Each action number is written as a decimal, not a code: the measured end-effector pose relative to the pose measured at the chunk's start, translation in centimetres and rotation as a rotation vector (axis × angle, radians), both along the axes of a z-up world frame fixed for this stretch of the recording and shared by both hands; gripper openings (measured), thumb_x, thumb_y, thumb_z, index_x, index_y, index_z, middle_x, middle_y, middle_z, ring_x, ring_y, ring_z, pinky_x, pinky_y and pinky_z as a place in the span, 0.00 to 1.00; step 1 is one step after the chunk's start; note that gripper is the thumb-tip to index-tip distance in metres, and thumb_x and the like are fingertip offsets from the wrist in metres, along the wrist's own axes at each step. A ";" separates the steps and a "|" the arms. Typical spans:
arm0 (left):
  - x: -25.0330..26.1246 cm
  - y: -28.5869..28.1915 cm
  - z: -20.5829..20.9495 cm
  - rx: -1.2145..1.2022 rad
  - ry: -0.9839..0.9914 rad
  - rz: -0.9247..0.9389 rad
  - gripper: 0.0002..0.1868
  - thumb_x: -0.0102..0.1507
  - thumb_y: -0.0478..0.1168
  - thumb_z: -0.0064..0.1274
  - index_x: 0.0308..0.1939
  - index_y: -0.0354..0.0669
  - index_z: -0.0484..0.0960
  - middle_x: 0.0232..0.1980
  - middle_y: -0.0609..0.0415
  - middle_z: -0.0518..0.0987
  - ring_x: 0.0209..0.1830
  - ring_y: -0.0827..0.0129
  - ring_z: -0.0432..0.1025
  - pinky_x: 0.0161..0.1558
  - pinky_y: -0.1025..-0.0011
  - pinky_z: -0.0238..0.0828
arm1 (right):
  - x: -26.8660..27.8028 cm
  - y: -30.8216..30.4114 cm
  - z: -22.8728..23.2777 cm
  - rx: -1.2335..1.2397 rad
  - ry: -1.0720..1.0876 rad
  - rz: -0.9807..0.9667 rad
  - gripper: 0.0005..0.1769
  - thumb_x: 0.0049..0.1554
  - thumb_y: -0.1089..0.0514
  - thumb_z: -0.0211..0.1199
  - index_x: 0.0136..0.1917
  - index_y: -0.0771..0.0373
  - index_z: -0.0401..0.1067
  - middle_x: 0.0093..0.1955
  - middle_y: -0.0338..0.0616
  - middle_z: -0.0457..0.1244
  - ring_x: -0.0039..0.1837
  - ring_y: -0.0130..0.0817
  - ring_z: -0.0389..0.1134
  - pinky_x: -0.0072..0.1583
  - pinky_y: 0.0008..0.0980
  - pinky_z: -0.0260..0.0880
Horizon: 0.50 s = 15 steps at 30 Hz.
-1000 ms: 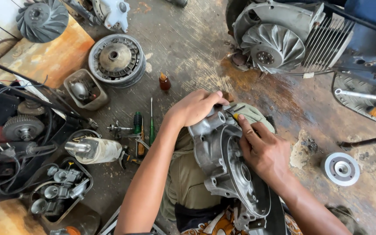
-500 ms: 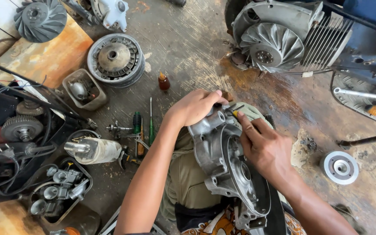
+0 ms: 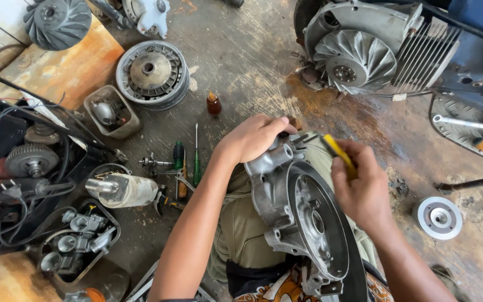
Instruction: The person sits on the floor and uses a metal file to scrape and smooth the edges of a metallic engine casing. They rotate the part to access different areas and later use a screwdriver to work on the interior of the casing.
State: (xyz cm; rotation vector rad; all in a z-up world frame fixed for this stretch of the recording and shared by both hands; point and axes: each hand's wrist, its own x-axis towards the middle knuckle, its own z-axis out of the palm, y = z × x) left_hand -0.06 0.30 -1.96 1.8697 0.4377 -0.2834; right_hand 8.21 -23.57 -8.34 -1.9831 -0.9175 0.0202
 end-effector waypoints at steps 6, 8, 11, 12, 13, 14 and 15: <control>0.9 0.5 -1.1 0.324 0.081 0.061 0.43 0.63 0.64 0.44 0.76 0.42 0.63 0.76 0.32 0.59 0.78 0.34 0.50 0.74 0.41 0.47 | 4.9 -0.6 -2.6 0.323 0.310 0.268 0.15 0.65 0.70 0.45 0.65 0.74 0.53 0.44 0.57 0.63 0.40 0.44 0.71 0.39 0.41 0.72; 1.0 -0.1 -1.0 0.316 0.195 0.035 0.45 0.61 0.68 0.43 0.72 0.38 0.67 0.72 0.32 0.65 0.76 0.35 0.55 0.72 0.41 0.49 | 4.5 -0.4 -2.7 0.321 0.373 0.217 0.14 0.64 0.70 0.47 0.63 0.74 0.58 0.40 0.54 0.62 0.38 0.40 0.69 0.35 0.37 0.69; 1.8 -0.1 -2.4 0.272 0.279 0.053 0.38 0.58 0.69 0.47 0.51 0.37 0.79 0.57 0.35 0.76 0.62 0.38 0.69 0.61 0.46 0.60 | 3.2 0.5 -1.5 0.253 0.426 0.093 0.14 0.60 0.65 0.60 0.59 0.70 0.69 0.37 0.51 0.63 0.36 0.34 0.66 0.34 0.32 0.65; 2.4 -0.1 -3.1 0.239 0.237 0.090 0.31 0.56 0.67 0.52 0.35 0.39 0.87 0.44 0.39 0.82 0.50 0.41 0.76 0.52 0.50 0.69 | 2.8 0.7 -0.8 0.188 0.404 0.012 0.16 0.57 0.60 0.71 0.57 0.66 0.75 0.37 0.51 0.64 0.37 0.32 0.64 0.36 0.31 0.63; 2.6 -0.6 -2.8 0.250 0.235 0.082 0.31 0.56 0.67 0.52 0.35 0.39 0.87 0.44 0.39 0.82 0.50 0.41 0.76 0.52 0.50 0.69 | 2.8 0.9 -0.4 0.200 0.403 0.005 0.16 0.57 0.60 0.71 0.57 0.66 0.75 0.37 0.51 0.64 0.37 0.32 0.64 0.36 0.31 0.63; 2.8 -1.1 -2.4 0.241 0.232 0.111 0.27 0.55 0.63 0.55 0.27 0.40 0.83 0.35 0.42 0.79 0.40 0.45 0.75 0.44 0.53 0.69 | 2.9 1.1 0.1 0.155 0.383 -0.028 0.12 0.55 0.57 0.74 0.51 0.62 0.78 0.33 0.46 0.64 0.34 0.30 0.63 0.35 0.29 0.60; 2.9 -1.5 -2.0 0.234 0.229 0.146 0.25 0.54 0.60 0.57 0.20 0.41 0.79 0.26 0.45 0.76 0.31 0.49 0.74 0.37 0.55 0.68 | 3.0 1.5 0.6 0.112 0.364 -0.056 0.09 0.53 0.54 0.77 0.45 0.57 0.81 0.28 0.42 0.63 0.32 0.28 0.61 0.34 0.27 0.56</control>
